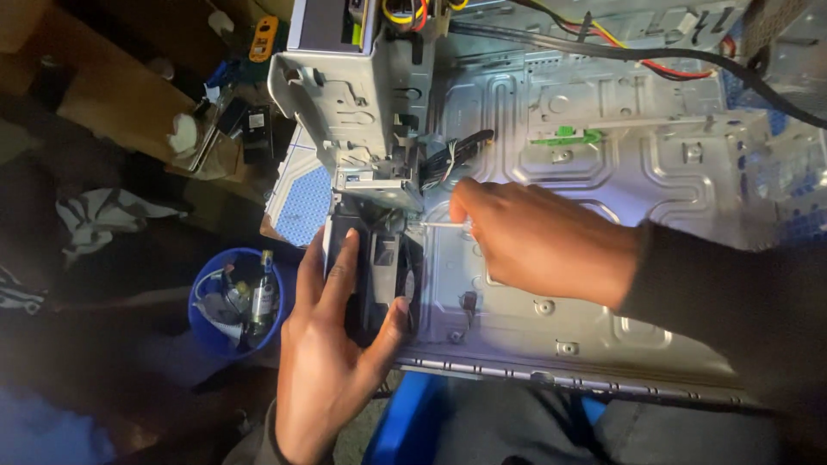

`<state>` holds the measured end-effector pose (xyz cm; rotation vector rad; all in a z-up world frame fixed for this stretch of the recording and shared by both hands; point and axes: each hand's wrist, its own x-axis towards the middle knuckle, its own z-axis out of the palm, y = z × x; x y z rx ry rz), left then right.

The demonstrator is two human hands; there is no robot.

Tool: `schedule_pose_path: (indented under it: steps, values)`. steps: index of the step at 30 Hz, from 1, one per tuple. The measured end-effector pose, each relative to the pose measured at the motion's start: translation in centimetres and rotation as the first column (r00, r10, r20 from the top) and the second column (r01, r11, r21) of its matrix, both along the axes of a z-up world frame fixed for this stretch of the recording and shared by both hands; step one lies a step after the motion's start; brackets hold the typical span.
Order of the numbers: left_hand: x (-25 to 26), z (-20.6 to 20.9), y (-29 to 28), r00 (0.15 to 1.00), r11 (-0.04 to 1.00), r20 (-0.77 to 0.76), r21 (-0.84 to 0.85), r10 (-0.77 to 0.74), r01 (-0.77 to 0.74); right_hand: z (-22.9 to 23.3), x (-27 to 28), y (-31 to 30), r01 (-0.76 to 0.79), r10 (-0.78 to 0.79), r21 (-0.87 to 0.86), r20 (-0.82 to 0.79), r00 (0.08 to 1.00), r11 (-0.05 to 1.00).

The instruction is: Disassembling and repairing components inside a desktop computer tower, including the internal cooling fan.

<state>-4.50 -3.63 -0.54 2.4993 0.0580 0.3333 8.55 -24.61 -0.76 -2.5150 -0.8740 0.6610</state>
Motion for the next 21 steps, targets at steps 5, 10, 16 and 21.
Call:
schedule_pose_path:
  steps: [5,10,16,21]
  values:
    - [0.1,-0.1,0.1,0.999,0.999,-0.024,0.009,-0.036,0.036,-2.6,0.4,1.2,0.116,-0.081,0.217,-0.162,0.983,0.969]
    - [0.2,-0.7,-0.1,1.0,1.0,0.004,-0.01,0.017,-0.017,-4.5,0.9,1.9,0.16,-0.137,0.129,-0.169,0.976,0.979]
    - [0.1,-0.5,-0.2,1.0,1.0,0.01,-0.003,0.025,-0.025,-6.0,1.3,2.0,0.115,0.034,0.507,-0.275,0.961,0.854]
    - [0.0,-0.7,-0.3,1.0,1.0,0.01,0.017,0.007,-0.007,-6.7,0.9,2.2,0.159,0.037,0.421,-0.422,0.906,0.893]
